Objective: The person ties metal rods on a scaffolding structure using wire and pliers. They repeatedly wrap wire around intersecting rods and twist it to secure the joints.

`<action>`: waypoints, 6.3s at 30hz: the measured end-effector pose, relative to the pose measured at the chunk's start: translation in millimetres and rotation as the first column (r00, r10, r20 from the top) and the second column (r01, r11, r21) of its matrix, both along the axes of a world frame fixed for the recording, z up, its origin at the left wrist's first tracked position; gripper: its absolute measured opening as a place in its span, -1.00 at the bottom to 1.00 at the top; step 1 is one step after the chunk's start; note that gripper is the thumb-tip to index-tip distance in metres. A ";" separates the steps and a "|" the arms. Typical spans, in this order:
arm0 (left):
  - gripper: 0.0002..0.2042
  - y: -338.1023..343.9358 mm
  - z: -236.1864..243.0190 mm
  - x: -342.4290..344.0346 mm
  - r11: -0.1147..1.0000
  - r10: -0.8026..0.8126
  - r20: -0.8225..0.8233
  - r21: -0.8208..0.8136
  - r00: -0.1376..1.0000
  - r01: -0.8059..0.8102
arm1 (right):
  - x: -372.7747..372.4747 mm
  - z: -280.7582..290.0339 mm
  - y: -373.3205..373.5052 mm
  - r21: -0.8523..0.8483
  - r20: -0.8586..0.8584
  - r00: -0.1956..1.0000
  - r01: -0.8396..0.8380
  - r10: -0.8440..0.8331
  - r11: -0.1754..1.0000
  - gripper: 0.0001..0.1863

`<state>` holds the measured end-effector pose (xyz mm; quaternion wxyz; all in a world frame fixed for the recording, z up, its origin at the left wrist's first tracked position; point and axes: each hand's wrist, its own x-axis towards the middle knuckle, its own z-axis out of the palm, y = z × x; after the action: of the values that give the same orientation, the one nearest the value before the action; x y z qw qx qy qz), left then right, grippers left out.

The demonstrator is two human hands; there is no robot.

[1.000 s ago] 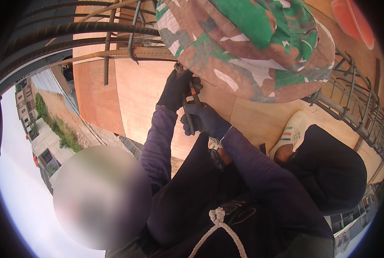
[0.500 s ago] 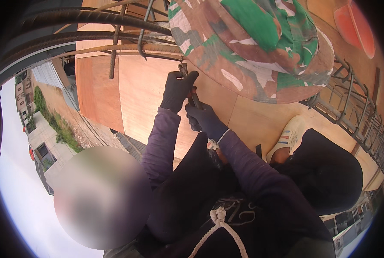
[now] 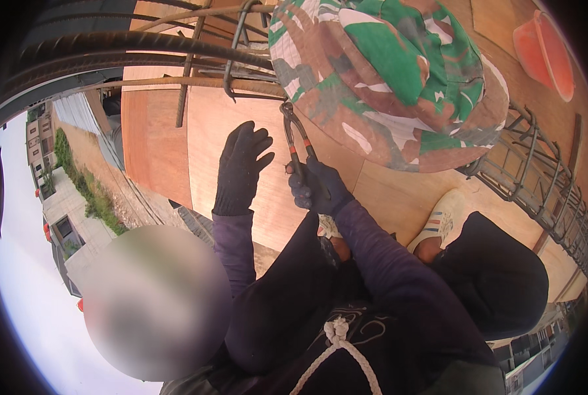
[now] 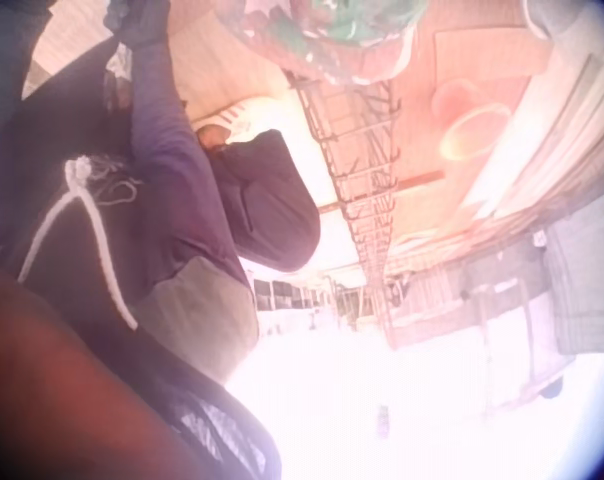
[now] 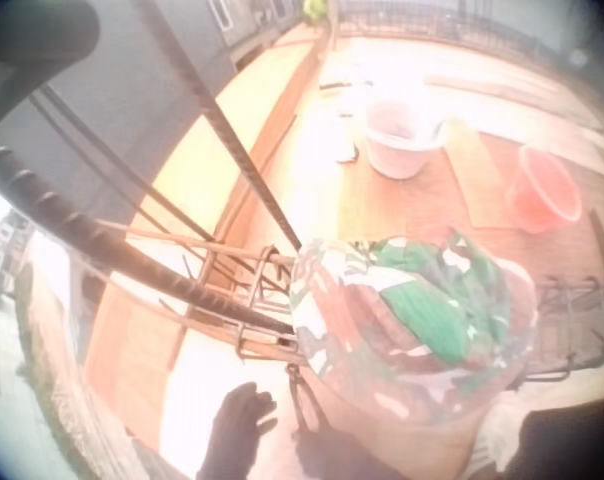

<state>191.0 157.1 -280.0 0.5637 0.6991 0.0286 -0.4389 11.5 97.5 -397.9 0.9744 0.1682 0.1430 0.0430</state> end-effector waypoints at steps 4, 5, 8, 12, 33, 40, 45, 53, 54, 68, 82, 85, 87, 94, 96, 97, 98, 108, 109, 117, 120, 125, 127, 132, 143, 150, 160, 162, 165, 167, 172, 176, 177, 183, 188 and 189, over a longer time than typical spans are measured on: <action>-0.57 -23.8 -33.4 11.3 0.989 -0.129 -0.542 -0.126 0.830 0.072 | 1.8 1.1 7.1 0.144 0.134 0.988 0.051 -0.071 0.988 -0.32; -0.61 -31.6 -47.6 6.0 0.989 -0.100 -0.560 -0.143 0.822 0.023 | 0.6 4.0 4.6 0.084 0.049 0.999 0.013 -0.018 0.996 -0.35; -0.70 -52.2 -83.7 -12.5 0.997 0.042 -0.528 -0.036 0.848 -0.072 | -7.5 19.8 -14.5 -0.235 -0.166 0.977 -0.170 0.133 0.957 -0.43; -0.73 -61.8 -100.6 -25.6 0.990 0.111 -0.374 0.124 0.921 -0.069 | -14.7 53.2 -19.6 -0.792 -0.610 0.791 -0.607 -0.045 0.061 -0.47; -0.64 -60.5 -115.9 -16.5 0.975 0.002 -0.278 0.213 0.960 0.060 | 3.8 54.2 -10.8 -0.719 -0.659 0.741 -0.672 -0.130 -0.181 -0.31; -0.61 -52.5 -93.1 0.7 0.934 -0.224 -0.222 0.231 0.949 0.274 | 36.2 25.0 16.7 -0.563 -0.691 0.719 -0.601 0.076 0.568 -0.73; -0.75 -48.2 -67.6 16.6 0.986 -0.123 -0.508 0.039 0.852 0.165 | 39.1 26.7 20.2 -0.036 -0.208 0.967 -0.157 0.146 0.987 -0.83; -0.64 -50.8 -97.3 6.5 0.965 -0.125 -0.373 0.171 0.920 0.201 | 17.8 36.5 0.4 -0.645 -0.441 0.888 -0.415 0.131 0.641 -0.79; -0.60 -53.8 -100.7 5.3 0.926 -0.157 -0.259 0.297 0.953 0.234 | 19.4 38.9 3.4 -0.748 -0.567 0.821 -0.547 0.065 0.377 -0.79; -0.59 -36.7 -77.6 18.4 0.996 -0.082 -0.693 -0.084 0.717 0.033 | 19.9 18.3 10.3 0.148 0.029 0.999 -0.039 0.035 0.988 -0.60; -0.50 -43.1 -83.5 3.5 0.857 -0.401 -0.172 0.276 0.900 0.435 | 17.8 14.7 20.8 0.090 -0.067 0.998 -0.006 0.012 0.996 -0.68; -0.52 -40.3 -90.3 -4.2 0.991 -0.122 -0.545 -0.113 0.830 0.072 | 9.7 22.4 11.2 0.092 -0.056 0.996 -0.057 0.062 0.994 -0.64; -0.45 -44.5 -94.5 -13.2 0.977 -0.160 -0.270 0.093 0.949 0.191 | -0.2 28.5 -4.8 -0.288 -0.419 0.882 -0.353 0.215 0.890 -0.65; -0.31 -60.4 -70.2 -42.6 0.823 -0.319 0.106 0.525 0.942 0.219 | -10.4 15.7 -19.4 -0.914 -0.405 0.912 -0.406 0.061 0.006 -0.55; -0.26 -45.1 -63.9 -26.4 0.878 -0.294 0.062 0.413 0.954 0.244 | -9.3 9.4 -18.1 -0.817 -0.196 0.963 -0.265 0.186 0.512 -0.58; -0.26 -37.9 -63.5 -17.9 0.923 -0.249 -0.032 0.295 0.968 0.247 | -9.5 8.0 -17.0 -0.394 -0.052 0.979 -0.203 0.198 0.896 -0.61; -0.26 -31.1 -65.0 -11.4 0.956 -0.207 -0.144 0.181 0.968 0.232 | -9.5 7.3 -15.4 0.203 0.100 0.991 -0.108 0.089 0.973 -0.63; -0.50 -46.4 -97.1 -40.0 1.000 -0.023 -0.295 -0.002 0.955 0.024 | -9.5 37.6 -47.7 -0.775 -0.526 0.822 -0.569 0.219 0.274 -0.66; -0.49 -52.9 -94.8 -42.3 0.984 -0.062 -0.130 0.155 0.990 0.082 | -8.1 39.4 -47.6 -0.828 -0.551 0.823 -0.560 0.134 0.035 -0.67; -0.46 -42.2 -78.0 -33.0 0.982 -0.068 -0.019 0.176 0.998 0.070 | -9.1 30.6 -55.8 -0.449 -0.322 0.892 -0.439 0.317 0.779 -0.65; -0.58 -29.1 -81.9 -24.0 0.999 0.016 -0.229 -0.045 0.973 -0.027 | -15.6 28.2 -65.2 -0.176 -0.187 0.930 -0.348 0.315 0.921 -0.62; -0.70 -30.4 -95.0 -35.9 0.985 0.125 -0.276 -0.078 0.953 -0.152 | -14.4 26.1 -58.8 -0.570 -0.479 0.846 -0.502 0.234 0.651 -0.65; -0.72 -31.5 -103.6 -41.1 0.989 0.135 -0.190 -0.038 0.973 -0.144 | -10.8 25.1 -57.6 -0.770 -0.558 0.825 -0.553 0.084 0.318 -0.68; -0.77 -18.5 -120.8 -38.0 0.907 -0.342 0.440 0.387 0.830 0.169 | -12.6 27.6 -66.6 -0.745 -0.621 0.782 -0.609 0.051 0.271 -0.77; -0.77 -10.5 -74.2 -7.2 0.815 -0.570 0.673 0.533 0.471 0.225 | -31.4 32.0 -91.5 -0.770 -0.631 0.774 -0.632 0.042 0.088 -0.84; -0.83 -33.9 -77.1 -31.5 0.756 -0.636 0.563 0.591 0.529 0.281 | -29.7 35.8 -89.0 -0.788 -0.601 0.799 -0.597 0.025 0.150 -0.82; -0.72 80.8 -80.7 -31.6 0.920 0.275 0.380 0.162 0.883 -0.356 | -23.8 37.9 -70.2 -0.769 -0.631 0.776 -0.624 -0.001 0.139 -0.80; -0.74 139.0 -83.4 -59.0 0.826 0.461 0.317 0.188 0.829 -0.531 | -26.3 35.1 -72.0 -0.767 -0.636 0.772 -0.632 0.004 0.108 -0.80; -0.78 240.8 -81.6 -125.3 0.596 0.692 0.265 0.315 0.671 -0.739 | -29.4 29.4 -76.7 -0.773 -0.633 0.774 -0.633 0.032 0.046 -0.80; -0.54 300.2 -76.6 -164.8 0.427 0.687 0.233 0.636 0.688 -0.642 | -30.1 25.3 -77.7 -0.788 -0.612 0.789 -0.614 0.054 0.051 -0.80; -0.16 308.3 -63.6 -200.3 0.035 0.102 0.318 0.946 0.943 -0.323 | -29.9 24.2 -72.6 -0.819 -0.571 0.820 -0.572 0.030 0.050 -0.82; -0.17 198.3 -49.7 -147.9 0.711 -0.034 0.602 0.575 0.798 -0.404 | -27.9 48.0 -68.7 -0.812 -0.569 0.822 -0.555 0.030 -0.179 -0.77; -0.15 165.5 -45.1 -134.7 0.840 0.023 0.550 0.442 0.835 -0.315 | -28.0 58.3 -66.6 -0.832 -0.516 0.855 -0.490 0.040 -0.261 -0.77; -0.43 12.6 -26.3 -102.3 0.953 0.300 0.051 -0.049 0.952 -0.298 | -19.9 120.4 -45.4 -0.729 -0.358 0.932 -0.238 0.060 -0.642 -0.59; -0.65 -11.0 -15.3 -85.7 0.864 0.344 -0.196 -0.318 0.918 -0.391 | -46.3 206.2 -99.5 -0.642 -0.476 0.865 -0.217 0.160 -0.735 -0.52; -0.64 -11.4 -12.6 -80.3 0.884 0.333 -0.173 -0.285 0.927 -0.371 | -53.7 231.5 -121.5 -0.681 -0.539 0.808 -0.253 0.237 -0.687 -0.52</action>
<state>110.8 145.8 -292.7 0.7347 0.5567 0.1189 -0.3691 -42.2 -24.0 -166.4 0.5170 -0.8200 0.1504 0.1944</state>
